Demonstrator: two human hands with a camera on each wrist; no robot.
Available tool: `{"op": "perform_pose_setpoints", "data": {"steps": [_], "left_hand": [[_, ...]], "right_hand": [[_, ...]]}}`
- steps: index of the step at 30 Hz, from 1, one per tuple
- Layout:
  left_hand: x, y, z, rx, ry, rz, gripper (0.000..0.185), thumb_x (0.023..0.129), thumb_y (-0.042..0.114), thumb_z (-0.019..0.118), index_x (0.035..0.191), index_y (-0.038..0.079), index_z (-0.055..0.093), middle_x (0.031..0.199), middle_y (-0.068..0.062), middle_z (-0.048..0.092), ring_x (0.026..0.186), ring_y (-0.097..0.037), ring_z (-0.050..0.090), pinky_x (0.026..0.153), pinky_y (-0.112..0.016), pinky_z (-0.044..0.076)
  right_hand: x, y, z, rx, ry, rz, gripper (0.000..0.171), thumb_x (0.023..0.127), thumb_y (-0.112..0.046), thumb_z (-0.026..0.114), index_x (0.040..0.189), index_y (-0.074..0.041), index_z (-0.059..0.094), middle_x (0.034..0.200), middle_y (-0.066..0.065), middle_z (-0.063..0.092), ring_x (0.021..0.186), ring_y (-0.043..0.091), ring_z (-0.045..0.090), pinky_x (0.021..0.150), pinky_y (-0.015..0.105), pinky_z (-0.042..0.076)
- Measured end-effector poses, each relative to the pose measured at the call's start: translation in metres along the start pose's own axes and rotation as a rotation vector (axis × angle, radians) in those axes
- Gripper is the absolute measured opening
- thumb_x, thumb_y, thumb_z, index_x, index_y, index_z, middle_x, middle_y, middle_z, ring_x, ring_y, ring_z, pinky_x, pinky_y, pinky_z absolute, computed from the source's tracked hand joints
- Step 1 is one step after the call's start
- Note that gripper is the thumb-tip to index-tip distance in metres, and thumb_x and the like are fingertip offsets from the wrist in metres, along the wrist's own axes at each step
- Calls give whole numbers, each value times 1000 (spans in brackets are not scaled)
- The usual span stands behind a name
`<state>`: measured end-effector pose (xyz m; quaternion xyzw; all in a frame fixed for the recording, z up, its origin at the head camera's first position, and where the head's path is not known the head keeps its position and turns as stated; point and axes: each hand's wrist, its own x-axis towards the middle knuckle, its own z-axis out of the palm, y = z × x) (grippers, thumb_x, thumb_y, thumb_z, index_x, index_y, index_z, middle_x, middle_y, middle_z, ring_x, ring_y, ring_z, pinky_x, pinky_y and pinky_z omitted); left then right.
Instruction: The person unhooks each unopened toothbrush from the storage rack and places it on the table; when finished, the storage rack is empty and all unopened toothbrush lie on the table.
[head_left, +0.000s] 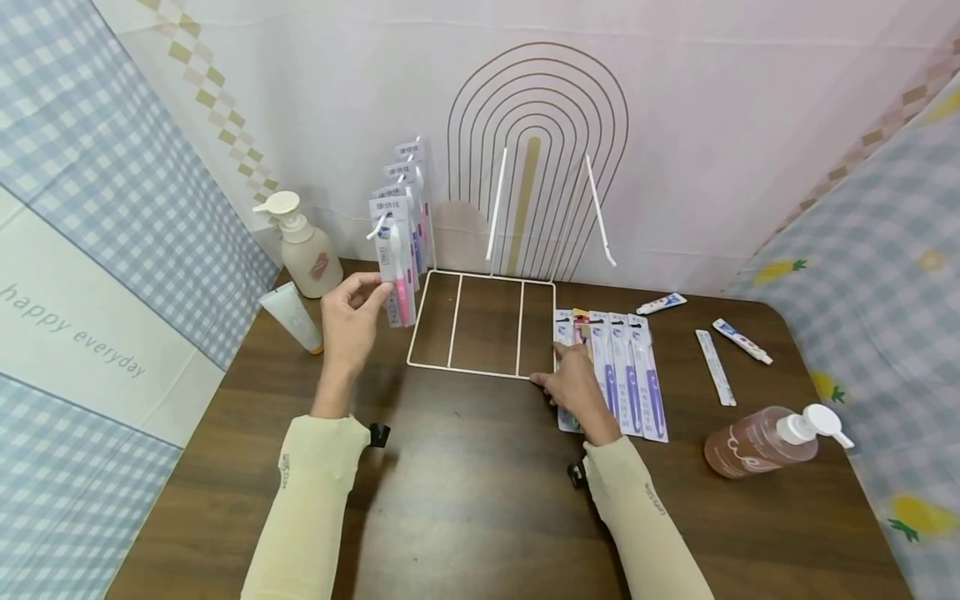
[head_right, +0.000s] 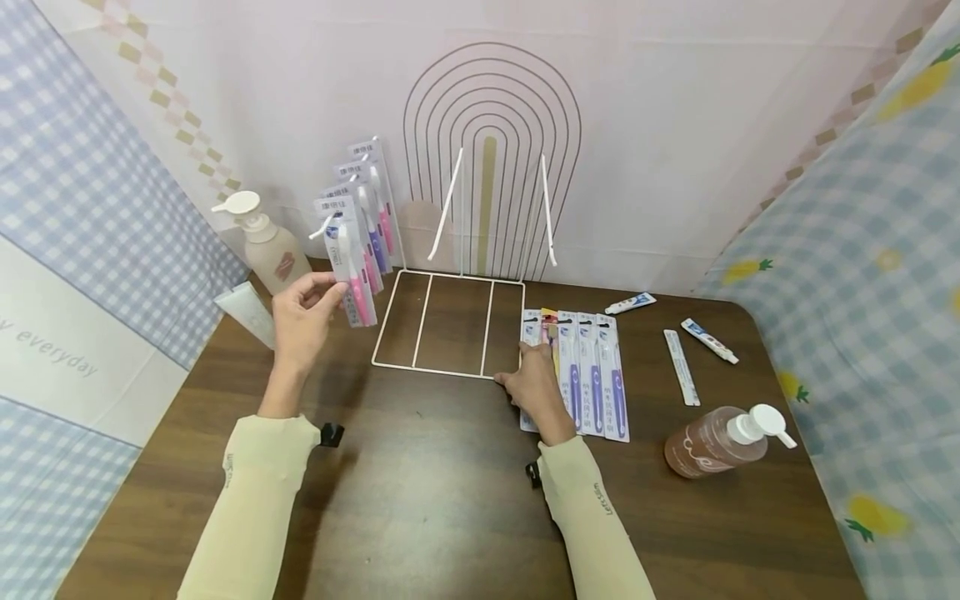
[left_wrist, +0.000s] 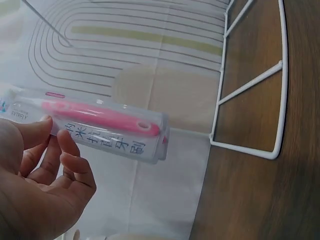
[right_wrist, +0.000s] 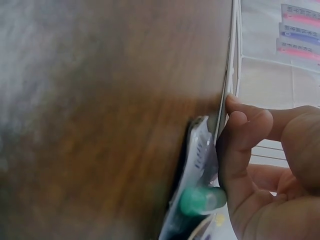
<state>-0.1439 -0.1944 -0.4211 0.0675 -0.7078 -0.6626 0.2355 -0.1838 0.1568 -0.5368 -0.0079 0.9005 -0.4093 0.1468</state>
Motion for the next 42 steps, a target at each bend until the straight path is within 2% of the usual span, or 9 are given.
{"op": "perform_pose_setpoints", "data": {"steps": [6,12,16,21,24,31,35,39,42], "left_hand": [[-7,5,8,-38,-37,-15,19,104,-2,79,115,-17,77,83,23,76,73,0,66,72,-15,55],[-20,-3,15,-13,-86,-52,16,105,-1,78,114,-15,78,83,20,76,70,-3,65,68,-15,54],[-31,-14,18,18,-149,-117,17,106,1,78,113,-14,79,82,11,76,70,-4,65,67,-17,53],[-41,-29,17,89,-236,-219,20,108,4,76,115,-14,79,89,-3,81,74,-1,67,70,-18,57],[-43,-37,16,125,-270,-267,20,108,4,75,116,-14,78,90,-4,82,72,-1,65,69,-18,56],[-44,-51,11,143,-297,-339,22,107,3,75,117,-16,78,80,8,76,68,-1,59,64,-18,51],[-44,-57,7,172,-300,-360,24,106,3,75,121,-16,78,85,0,81,68,-2,60,65,-18,52],[-42,-63,3,220,-300,-373,26,106,4,75,124,-15,78,96,-15,86,70,-2,62,68,-20,54],[-41,-68,0,259,-300,-381,28,106,5,75,124,-16,78,101,-22,86,70,-3,63,67,-20,54]], "right_hand": [[-3,-5,0,10,15,7,91,97,-13,91,170,11,42,158,43,42,54,17,67,49,32,58],[-6,-11,1,10,23,8,91,95,-15,93,169,12,45,155,44,45,53,15,66,50,30,58],[-9,-12,1,15,22,5,89,97,-15,91,168,13,45,156,42,45,52,14,65,50,30,57],[-9,-10,3,6,32,-11,87,98,-16,90,167,14,46,159,43,44,50,16,66,49,33,59],[-9,-9,3,-1,45,-14,87,97,-16,91,166,14,47,160,43,44,49,15,66,49,35,60],[-15,-13,2,-1,75,-39,86,96,-14,92,164,17,49,156,46,46,47,16,66,46,31,57],[-21,-20,2,9,96,-56,83,94,-10,91,161,18,51,152,47,48,46,18,65,44,31,55],[-16,-14,4,0,95,-50,84,95,-10,91,162,18,50,151,46,47,46,18,64,45,31,55],[-14,-11,4,-1,92,-46,86,95,-13,92,163,17,49,153,46,47,48,17,65,45,31,57]]}}
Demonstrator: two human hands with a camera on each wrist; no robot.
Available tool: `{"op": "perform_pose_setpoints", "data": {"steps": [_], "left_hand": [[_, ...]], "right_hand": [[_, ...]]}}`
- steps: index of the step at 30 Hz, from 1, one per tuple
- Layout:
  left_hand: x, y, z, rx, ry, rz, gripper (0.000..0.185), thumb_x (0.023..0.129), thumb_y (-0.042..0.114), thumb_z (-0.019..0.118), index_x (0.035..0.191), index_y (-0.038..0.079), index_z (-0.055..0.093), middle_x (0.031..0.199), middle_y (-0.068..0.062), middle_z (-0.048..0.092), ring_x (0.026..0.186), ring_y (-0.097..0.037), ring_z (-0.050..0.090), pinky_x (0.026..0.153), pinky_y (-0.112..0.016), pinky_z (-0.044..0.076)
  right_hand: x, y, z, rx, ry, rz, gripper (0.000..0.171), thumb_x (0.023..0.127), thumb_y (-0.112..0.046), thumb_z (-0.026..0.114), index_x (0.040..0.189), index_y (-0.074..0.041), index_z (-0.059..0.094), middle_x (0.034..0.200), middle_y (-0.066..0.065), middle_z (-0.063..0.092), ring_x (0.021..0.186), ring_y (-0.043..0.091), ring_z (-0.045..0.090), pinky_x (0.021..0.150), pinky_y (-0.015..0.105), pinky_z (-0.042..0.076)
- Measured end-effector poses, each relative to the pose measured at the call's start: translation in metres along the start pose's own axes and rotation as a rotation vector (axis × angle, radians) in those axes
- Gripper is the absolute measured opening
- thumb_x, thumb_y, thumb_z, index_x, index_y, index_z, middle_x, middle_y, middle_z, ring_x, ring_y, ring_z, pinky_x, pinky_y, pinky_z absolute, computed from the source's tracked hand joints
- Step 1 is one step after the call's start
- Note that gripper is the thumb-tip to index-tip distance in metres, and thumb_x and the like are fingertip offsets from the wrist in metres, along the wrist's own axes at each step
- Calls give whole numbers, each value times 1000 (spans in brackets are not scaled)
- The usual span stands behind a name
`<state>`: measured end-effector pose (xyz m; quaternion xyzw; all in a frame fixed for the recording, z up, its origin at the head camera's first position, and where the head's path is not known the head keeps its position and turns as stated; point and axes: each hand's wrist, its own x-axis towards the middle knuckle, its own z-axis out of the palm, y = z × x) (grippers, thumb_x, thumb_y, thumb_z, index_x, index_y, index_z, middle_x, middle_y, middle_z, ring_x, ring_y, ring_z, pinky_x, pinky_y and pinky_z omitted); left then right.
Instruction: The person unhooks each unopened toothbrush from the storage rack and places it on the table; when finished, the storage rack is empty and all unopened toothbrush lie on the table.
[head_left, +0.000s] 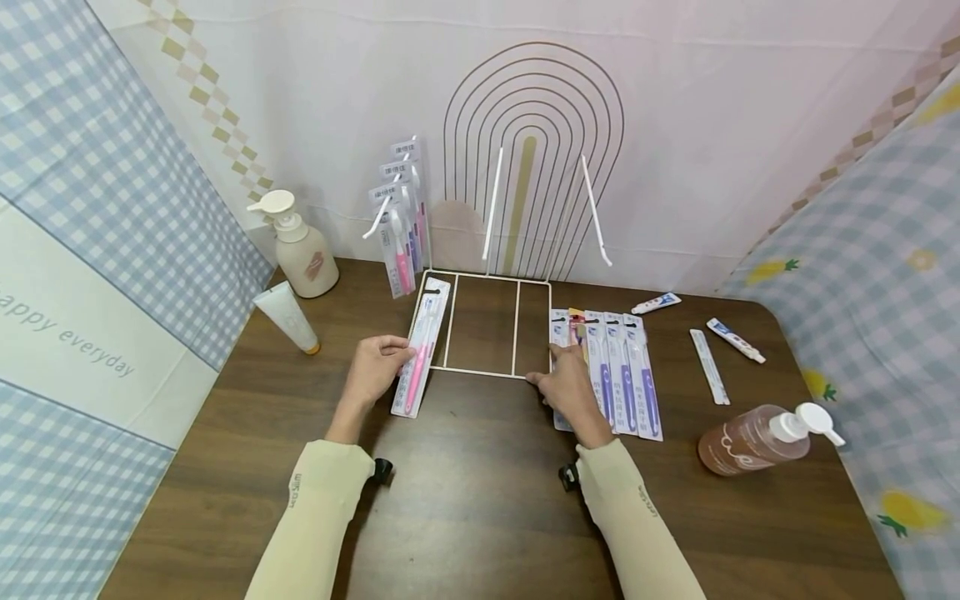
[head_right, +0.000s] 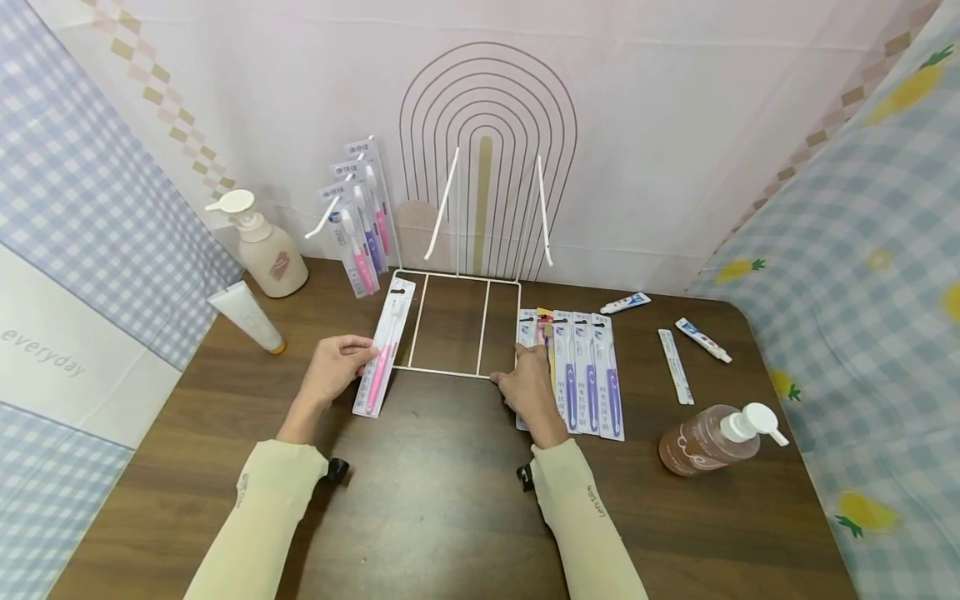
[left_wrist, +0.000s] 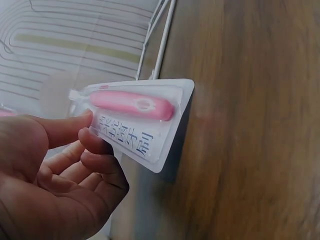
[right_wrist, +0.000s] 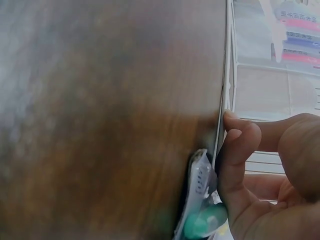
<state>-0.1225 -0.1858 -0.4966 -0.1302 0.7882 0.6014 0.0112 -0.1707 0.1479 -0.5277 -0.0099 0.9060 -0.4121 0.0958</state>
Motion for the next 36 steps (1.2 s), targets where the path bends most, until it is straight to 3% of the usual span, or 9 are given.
{"op": "perform_pose_setpoints", "data": {"steps": [6,10,12,15,18,22,28,36], "left_hand": [[3,-7,-9,81,30,-34,27,107,9,76,123,-13,80,98,-20,86,69,-6,61,66,-22,50],[4,-10,-15,126,53,-64,28,109,11,74,125,-11,80,105,-22,86,72,-8,64,67,-21,50],[7,-13,-18,136,58,-70,28,109,11,74,125,-12,80,109,-25,86,75,-9,68,69,-21,53],[22,-33,-24,158,70,-71,27,107,13,77,121,-10,82,106,-22,87,79,-13,73,69,-25,57],[39,-58,-29,186,77,-70,26,105,18,80,120,-4,84,105,-19,87,81,-13,75,70,-26,59],[53,-80,-35,227,80,-40,28,105,23,82,121,0,86,106,-16,88,83,-12,74,71,-26,59],[58,-91,-39,244,97,0,25,102,24,85,116,3,89,97,-12,87,79,-14,73,68,-28,58],[60,-90,-39,232,81,-21,20,100,22,88,112,6,88,91,-8,82,75,-16,71,64,-29,58]], "right_hand": [[-2,-4,-1,-13,3,-3,83,96,-11,91,162,18,50,154,45,48,50,19,66,46,32,57],[-2,-5,-1,-31,2,10,84,96,-13,91,163,17,50,155,44,48,52,18,66,49,31,58],[-2,-7,0,-55,12,12,84,95,-13,92,163,16,51,155,43,50,60,21,68,59,32,62],[-1,-5,3,-94,38,0,83,94,-15,93,161,15,54,153,43,53,80,35,74,82,44,67],[2,0,6,-114,58,-16,83,93,-16,94,159,16,55,153,43,54,105,48,74,105,56,62],[2,1,7,-123,63,-24,82,93,-16,93,158,18,56,154,44,54,128,53,67,119,62,55],[2,0,7,-120,63,-26,82,93,-16,93,157,18,56,155,45,54,137,54,63,124,63,51],[3,3,9,-122,80,-30,81,93,-16,92,157,19,56,155,46,54,141,54,60,126,62,49]]}}
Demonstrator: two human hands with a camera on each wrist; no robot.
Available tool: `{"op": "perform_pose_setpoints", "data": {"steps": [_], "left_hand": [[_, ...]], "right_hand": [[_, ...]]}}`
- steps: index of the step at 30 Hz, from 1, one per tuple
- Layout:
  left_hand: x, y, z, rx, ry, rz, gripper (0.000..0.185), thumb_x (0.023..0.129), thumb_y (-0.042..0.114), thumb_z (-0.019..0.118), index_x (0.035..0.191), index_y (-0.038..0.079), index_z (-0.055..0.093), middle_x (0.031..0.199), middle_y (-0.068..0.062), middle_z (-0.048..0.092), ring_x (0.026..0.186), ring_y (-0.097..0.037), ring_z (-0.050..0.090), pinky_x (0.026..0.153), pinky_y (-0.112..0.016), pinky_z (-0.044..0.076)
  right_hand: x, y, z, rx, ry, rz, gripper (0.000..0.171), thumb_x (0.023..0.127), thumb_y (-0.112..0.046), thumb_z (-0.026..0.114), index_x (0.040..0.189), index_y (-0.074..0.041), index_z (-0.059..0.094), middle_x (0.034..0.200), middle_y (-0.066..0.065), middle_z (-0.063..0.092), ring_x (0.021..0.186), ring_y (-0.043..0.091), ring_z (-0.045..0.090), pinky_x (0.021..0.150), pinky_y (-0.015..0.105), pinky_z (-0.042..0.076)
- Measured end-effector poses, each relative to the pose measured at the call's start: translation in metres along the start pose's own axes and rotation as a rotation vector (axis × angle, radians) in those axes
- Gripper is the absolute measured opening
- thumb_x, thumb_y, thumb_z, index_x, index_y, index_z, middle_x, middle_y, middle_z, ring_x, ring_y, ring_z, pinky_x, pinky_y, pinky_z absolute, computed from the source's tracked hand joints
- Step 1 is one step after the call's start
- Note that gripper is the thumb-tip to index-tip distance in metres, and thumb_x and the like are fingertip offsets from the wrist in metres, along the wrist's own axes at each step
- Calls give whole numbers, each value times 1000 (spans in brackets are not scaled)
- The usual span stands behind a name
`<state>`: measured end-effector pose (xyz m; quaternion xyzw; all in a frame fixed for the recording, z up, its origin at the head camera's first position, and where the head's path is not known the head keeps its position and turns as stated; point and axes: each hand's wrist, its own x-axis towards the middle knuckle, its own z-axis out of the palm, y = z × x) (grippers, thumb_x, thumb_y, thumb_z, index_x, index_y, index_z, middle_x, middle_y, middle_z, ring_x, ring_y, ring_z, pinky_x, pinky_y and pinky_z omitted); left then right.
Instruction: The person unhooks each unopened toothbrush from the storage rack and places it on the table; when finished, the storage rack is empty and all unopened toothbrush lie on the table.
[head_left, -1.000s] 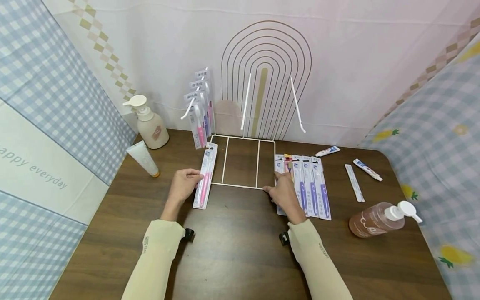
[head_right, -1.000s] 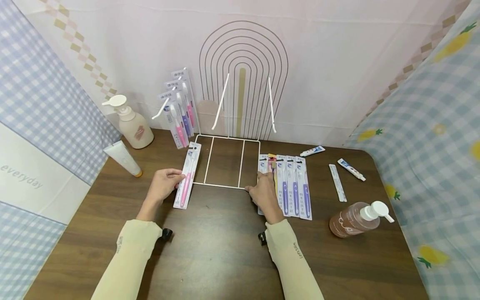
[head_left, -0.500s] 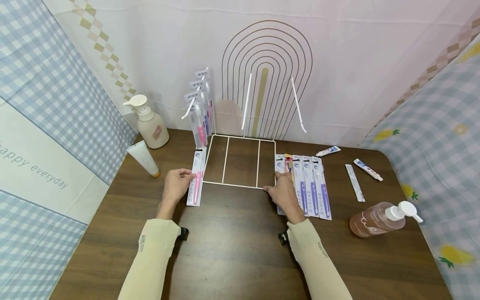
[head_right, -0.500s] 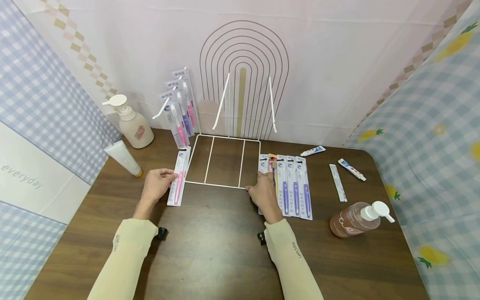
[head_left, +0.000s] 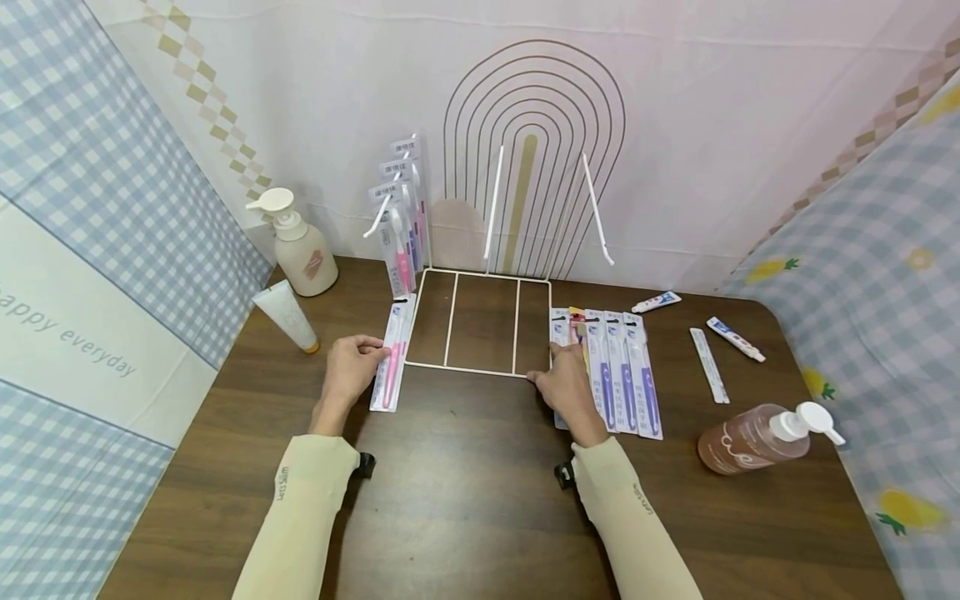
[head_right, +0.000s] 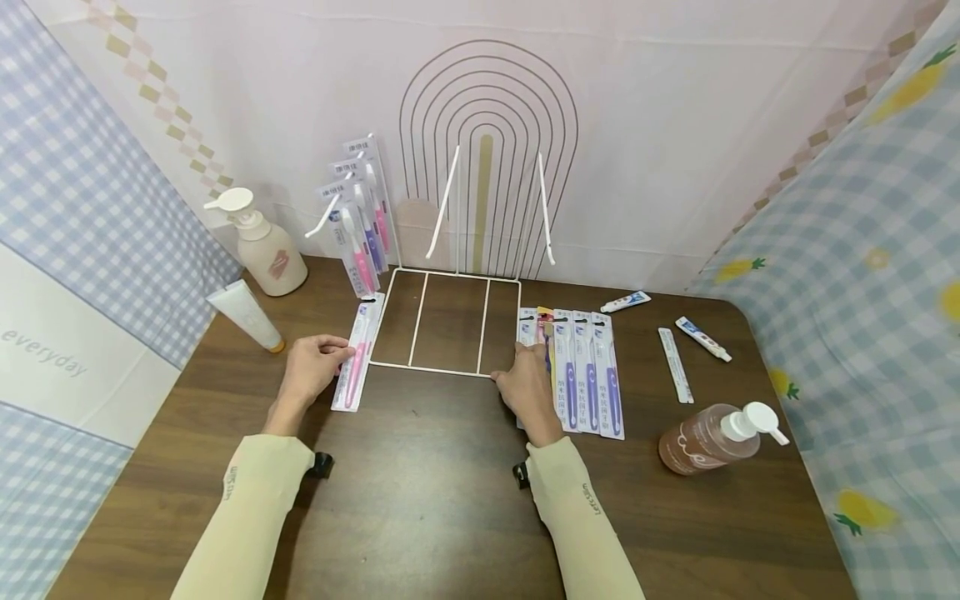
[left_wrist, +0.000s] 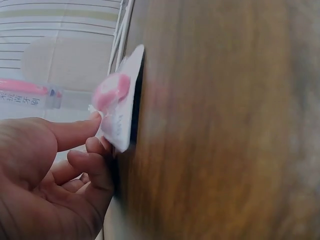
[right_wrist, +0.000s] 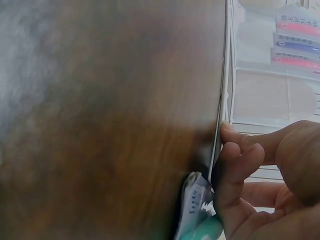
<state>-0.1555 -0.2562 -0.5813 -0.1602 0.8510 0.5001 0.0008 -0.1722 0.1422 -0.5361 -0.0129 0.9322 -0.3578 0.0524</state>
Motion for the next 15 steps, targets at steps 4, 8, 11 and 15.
{"op": "perform_pose_setpoints", "data": {"steps": [4,8,11,15], "left_hand": [[-1,2,-1,2,-21,-1,20,99,20,87,114,6,86,90,-8,81,75,-17,71,65,-30,58],[-3,3,0,25,-26,8,21,101,20,86,116,6,85,93,-8,81,77,-17,73,67,-30,59],[-3,2,0,46,-24,15,22,102,20,85,118,6,84,95,-8,82,78,-17,73,69,-30,59],[-4,1,1,58,-16,17,21,102,20,86,117,7,84,94,-7,82,80,-17,71,70,-30,58]], "right_hand": [[0,-1,0,-3,1,4,80,94,-16,92,157,19,56,155,46,54,141,54,60,125,62,50],[-1,-2,-1,3,0,12,81,94,-16,92,157,18,56,156,46,54,141,54,60,125,62,50],[-1,-3,-1,7,5,17,80,93,-16,91,157,18,56,156,46,54,142,54,59,125,63,50],[-2,-4,-1,3,12,18,79,93,-14,91,156,18,57,156,47,54,144,55,58,126,64,49]]}}
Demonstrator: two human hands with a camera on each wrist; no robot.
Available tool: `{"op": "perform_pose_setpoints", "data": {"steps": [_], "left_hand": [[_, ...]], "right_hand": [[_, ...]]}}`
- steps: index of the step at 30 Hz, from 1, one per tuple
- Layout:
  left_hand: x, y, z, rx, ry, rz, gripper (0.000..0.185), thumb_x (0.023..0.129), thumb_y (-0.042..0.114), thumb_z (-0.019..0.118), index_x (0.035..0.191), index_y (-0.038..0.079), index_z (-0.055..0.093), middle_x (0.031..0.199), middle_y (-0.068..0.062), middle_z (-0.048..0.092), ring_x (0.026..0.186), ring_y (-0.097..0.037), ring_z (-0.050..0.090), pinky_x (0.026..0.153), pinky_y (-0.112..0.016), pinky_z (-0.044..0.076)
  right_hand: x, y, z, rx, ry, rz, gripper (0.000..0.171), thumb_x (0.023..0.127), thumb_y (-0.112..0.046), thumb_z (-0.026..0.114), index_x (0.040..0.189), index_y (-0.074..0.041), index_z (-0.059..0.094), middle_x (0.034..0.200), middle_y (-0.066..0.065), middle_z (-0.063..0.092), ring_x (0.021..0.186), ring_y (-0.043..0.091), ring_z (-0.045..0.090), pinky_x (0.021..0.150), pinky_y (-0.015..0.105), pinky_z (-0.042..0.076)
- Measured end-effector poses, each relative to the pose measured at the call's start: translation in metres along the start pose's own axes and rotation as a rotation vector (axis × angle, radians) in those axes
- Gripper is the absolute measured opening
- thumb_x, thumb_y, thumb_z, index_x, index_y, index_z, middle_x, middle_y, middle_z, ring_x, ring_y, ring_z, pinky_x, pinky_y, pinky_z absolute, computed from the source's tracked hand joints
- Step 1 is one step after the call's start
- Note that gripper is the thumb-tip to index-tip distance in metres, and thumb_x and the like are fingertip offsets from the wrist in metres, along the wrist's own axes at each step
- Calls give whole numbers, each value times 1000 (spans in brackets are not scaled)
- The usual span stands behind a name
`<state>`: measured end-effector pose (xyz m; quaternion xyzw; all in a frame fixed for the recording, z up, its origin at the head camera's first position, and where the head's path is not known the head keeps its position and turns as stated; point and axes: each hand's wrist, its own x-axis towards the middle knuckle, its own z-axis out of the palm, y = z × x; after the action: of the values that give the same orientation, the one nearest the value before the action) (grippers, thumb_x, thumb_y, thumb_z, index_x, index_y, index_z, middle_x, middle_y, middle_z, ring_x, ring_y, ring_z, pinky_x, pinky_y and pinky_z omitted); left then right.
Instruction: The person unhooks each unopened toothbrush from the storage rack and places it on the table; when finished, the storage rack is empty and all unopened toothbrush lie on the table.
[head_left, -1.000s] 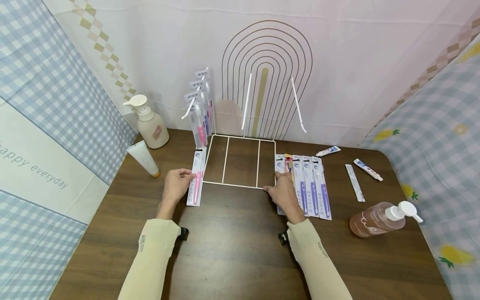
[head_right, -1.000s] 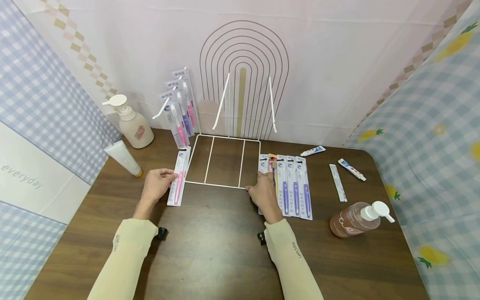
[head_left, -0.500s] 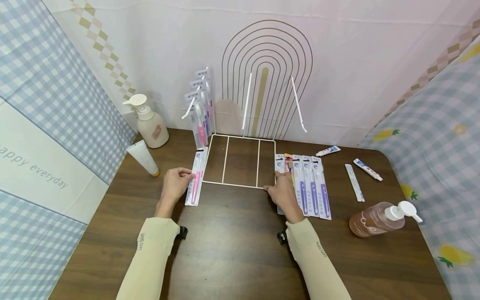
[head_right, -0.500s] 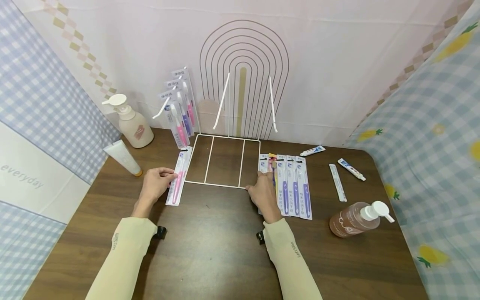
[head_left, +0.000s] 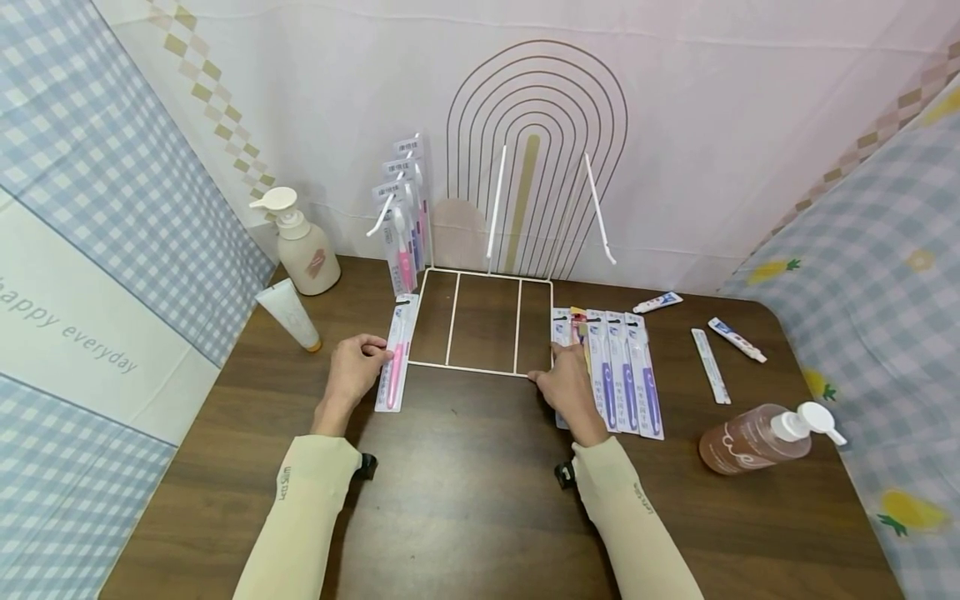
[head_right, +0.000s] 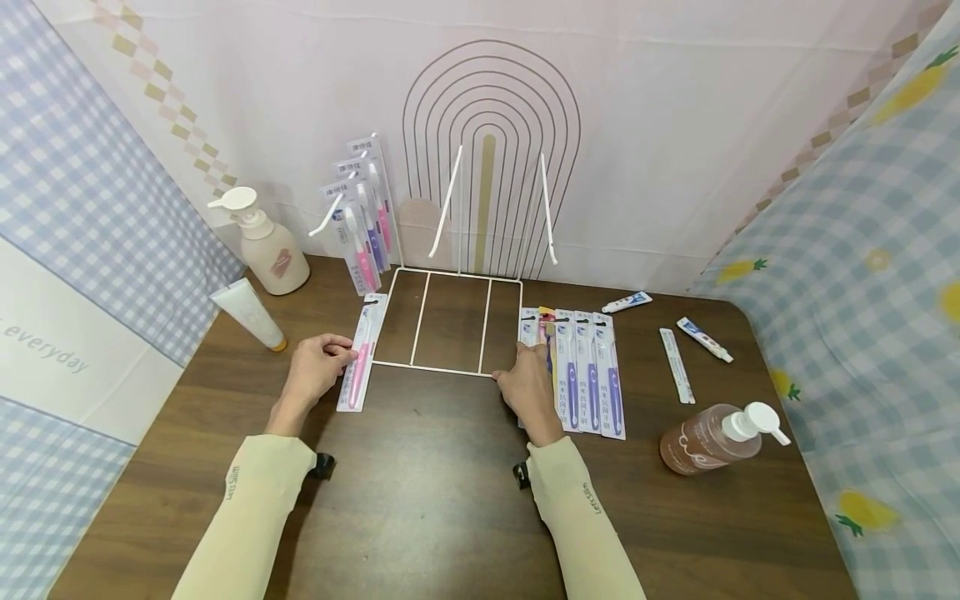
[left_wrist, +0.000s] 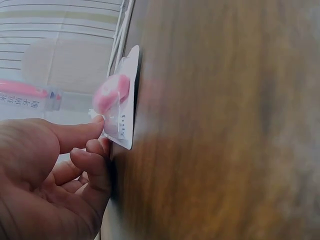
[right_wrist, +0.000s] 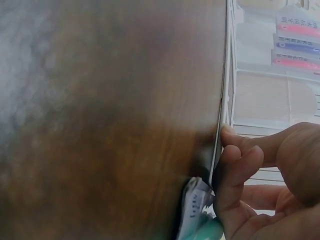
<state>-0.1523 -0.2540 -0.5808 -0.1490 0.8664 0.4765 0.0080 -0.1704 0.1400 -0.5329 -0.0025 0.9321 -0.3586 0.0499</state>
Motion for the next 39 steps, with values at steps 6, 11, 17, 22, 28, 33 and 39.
{"op": "perform_pose_setpoints", "data": {"steps": [6,11,17,22,28,33,39], "left_hand": [[2,1,-1,-52,-10,-16,22,101,17,84,117,3,84,93,-9,81,75,-19,71,66,-31,58],[8,12,-8,-147,25,-36,23,104,19,81,118,1,84,89,-2,80,66,-16,71,59,-29,58],[-15,87,-30,-175,155,62,40,108,28,80,137,0,80,120,-18,84,81,-9,68,67,-23,52],[-24,136,-40,-201,221,157,42,110,25,78,145,2,76,139,-21,80,71,4,67,66,-12,52],[-19,162,-42,-260,259,222,39,109,23,80,140,0,78,136,-20,82,75,-8,70,68,-13,52],[-20,171,-41,-300,281,221,31,109,18,80,131,-4,81,119,-23,82,65,3,58,64,-14,48],[-23,177,-41,-308,305,221,25,108,17,81,122,-3,84,92,-3,74,63,3,53,61,-15,46]], "right_hand": [[1,2,1,-2,2,-3,80,92,-15,92,156,18,58,155,46,55,144,55,58,125,63,50],[3,2,3,-11,3,-23,78,92,-15,92,155,19,58,154,46,57,144,54,57,125,62,50],[5,2,3,-20,3,-26,78,91,-14,92,154,19,59,153,47,57,142,54,59,126,62,50],[3,3,3,-11,5,-16,79,91,-14,92,154,20,58,154,47,56,143,54,58,126,62,50],[2,3,3,2,-5,1,80,92,-14,91,156,19,57,157,47,54,146,53,56,127,61,49],[0,0,1,-2,-8,2,80,92,-14,91,156,19,57,157,47,53,143,53,59,126,61,50],[2,0,1,-32,-2,-5,78,93,-15,91,156,18,58,159,47,52,146,54,60,127,60,50]]}}
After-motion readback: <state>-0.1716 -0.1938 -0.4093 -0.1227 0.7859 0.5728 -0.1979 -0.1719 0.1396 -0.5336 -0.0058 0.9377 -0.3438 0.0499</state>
